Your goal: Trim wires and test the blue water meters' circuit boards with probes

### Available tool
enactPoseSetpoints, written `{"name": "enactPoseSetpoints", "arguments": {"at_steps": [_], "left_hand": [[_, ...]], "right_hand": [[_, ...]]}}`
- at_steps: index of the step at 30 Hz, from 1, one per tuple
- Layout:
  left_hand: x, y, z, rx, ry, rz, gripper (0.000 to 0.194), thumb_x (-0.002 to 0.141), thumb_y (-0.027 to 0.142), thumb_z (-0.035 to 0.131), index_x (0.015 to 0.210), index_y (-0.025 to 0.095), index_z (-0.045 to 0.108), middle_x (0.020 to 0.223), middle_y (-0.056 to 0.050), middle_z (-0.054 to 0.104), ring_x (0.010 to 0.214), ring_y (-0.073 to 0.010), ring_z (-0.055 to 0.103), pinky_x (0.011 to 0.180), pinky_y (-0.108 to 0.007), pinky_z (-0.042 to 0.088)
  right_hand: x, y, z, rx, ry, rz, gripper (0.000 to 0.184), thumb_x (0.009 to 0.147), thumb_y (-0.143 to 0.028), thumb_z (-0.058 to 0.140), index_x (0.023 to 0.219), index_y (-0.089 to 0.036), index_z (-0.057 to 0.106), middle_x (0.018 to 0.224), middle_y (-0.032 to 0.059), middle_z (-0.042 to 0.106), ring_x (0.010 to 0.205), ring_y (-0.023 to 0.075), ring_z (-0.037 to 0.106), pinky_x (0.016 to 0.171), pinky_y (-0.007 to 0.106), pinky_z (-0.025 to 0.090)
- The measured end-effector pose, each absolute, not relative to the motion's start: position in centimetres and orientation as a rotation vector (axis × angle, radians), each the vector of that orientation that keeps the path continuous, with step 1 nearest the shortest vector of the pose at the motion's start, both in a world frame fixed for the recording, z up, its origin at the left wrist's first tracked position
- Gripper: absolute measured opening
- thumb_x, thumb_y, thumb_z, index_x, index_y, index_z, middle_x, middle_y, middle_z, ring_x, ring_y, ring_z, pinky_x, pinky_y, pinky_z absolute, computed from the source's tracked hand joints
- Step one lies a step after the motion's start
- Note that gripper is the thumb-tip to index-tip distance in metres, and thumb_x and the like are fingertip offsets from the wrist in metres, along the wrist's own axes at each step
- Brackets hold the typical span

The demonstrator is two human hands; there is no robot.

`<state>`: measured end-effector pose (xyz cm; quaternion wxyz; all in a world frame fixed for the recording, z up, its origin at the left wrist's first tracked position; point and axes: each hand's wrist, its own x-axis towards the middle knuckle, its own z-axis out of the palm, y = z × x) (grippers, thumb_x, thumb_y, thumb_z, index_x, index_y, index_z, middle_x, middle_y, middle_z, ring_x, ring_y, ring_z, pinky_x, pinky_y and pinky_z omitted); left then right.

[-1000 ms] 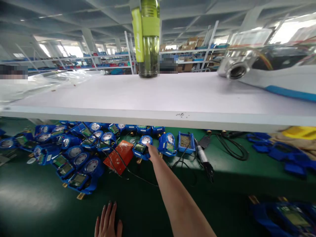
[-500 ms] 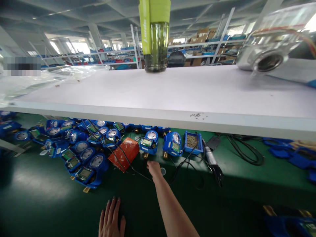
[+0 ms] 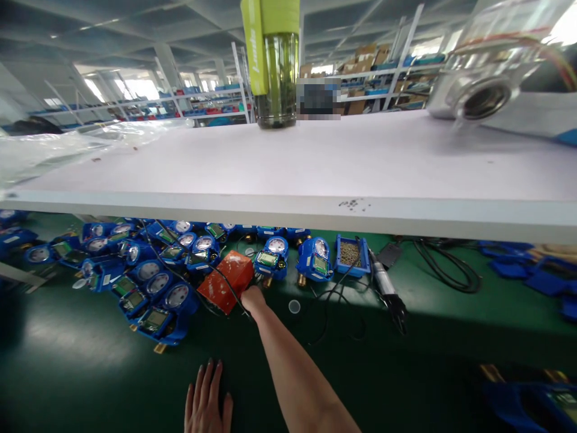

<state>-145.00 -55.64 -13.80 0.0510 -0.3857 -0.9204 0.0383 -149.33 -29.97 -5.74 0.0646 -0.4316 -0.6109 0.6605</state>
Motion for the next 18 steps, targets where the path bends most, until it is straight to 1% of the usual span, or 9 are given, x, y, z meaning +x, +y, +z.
{"name": "enactPoseSetpoints", "arguments": {"at_steps": [3,6,9,11,13,15,18], "left_hand": [[-144.9,-55.5,-13.4,-1.179,-2.794,0.131,0.051,0.088,0.029,0.029,0.136,0.015,0.039,0.145,-0.008,0.036,0.135,-0.0260,0.031,0.110,-0.049,0.031],[-144.9,-55.4,-13.4,-1.171,-2.795,0.129,0.051,0.089,0.030,0.028,0.137,0.014,0.038,0.145,-0.007,0.036,0.136,-0.0258,0.029,0.111,-0.049,0.029],[-145.0,-55.4,-13.8,-1.164,-2.800,0.132,0.052,0.089,0.031,0.026,0.137,0.015,0.038,0.145,-0.007,0.036,0.136,-0.0251,0.028,0.111,-0.048,0.028],[-145.2,-55.4,-13.9,-1.169,-2.811,0.144,0.052,0.089,0.031,0.025,0.137,0.015,0.038,0.145,-0.007,0.036,0.136,-0.0254,0.029,0.111,-0.048,0.029],[-145.3,-55.4,-13.9,-1.171,-2.824,0.148,0.053,0.089,0.032,0.025,0.137,0.015,0.037,0.145,-0.007,0.036,0.135,-0.0258,0.029,0.111,-0.049,0.028],[-145.3,-55.3,-13.8,-1.173,-2.830,0.138,0.053,0.089,0.033,0.025,0.138,0.015,0.036,0.145,-0.008,0.036,0.136,-0.0261,0.029,0.111,-0.049,0.027],[-145.1,-55.2,-13.4,-1.177,-2.833,0.094,0.054,0.089,0.033,0.026,0.138,0.014,0.036,0.145,-0.008,0.037,0.136,-0.0266,0.028,0.111,-0.049,0.026]], "right_hand": [[-148.7,-29.3,-3.2,-1.140,-2.010,1.791,0.023,0.091,-0.032,0.054,0.106,-0.015,0.059,0.105,0.0062,0.061,0.089,0.0180,0.061,0.078,0.038,0.052],[-148.3,-28.3,0.4,-1.009,-2.055,1.542,0.025,0.093,-0.033,0.051,0.106,-0.014,0.058,0.099,0.0055,0.063,0.086,0.0177,0.062,0.079,0.039,0.051],[-148.4,-26.8,3.4,-0.921,-2.024,1.320,0.022,0.095,-0.025,0.045,0.112,-0.017,0.056,0.104,0.0039,0.064,0.090,0.0158,0.062,0.085,0.035,0.049],[-148.5,-25.2,4.5,-0.925,-1.981,1.201,0.025,0.096,-0.020,0.041,0.118,-0.019,0.054,0.110,0.0030,0.063,0.095,0.0148,0.061,0.088,0.033,0.047],[-148.4,-23.4,4.6,-0.994,-1.936,1.106,0.026,0.096,-0.022,0.043,0.119,-0.018,0.053,0.112,0.0050,0.062,0.097,0.0166,0.061,0.089,0.036,0.047],[-147.6,-21.5,3.8,-1.086,-1.909,1.040,0.024,0.093,-0.028,0.050,0.112,-0.014,0.057,0.110,0.0076,0.062,0.097,0.0198,0.060,0.088,0.041,0.047],[-144.0,-19.4,1.6,-1.174,-1.892,0.965,0.025,0.089,-0.033,0.056,0.105,-0.014,0.059,0.109,0.0078,0.062,0.099,0.0213,0.059,0.088,0.044,0.047]]}}
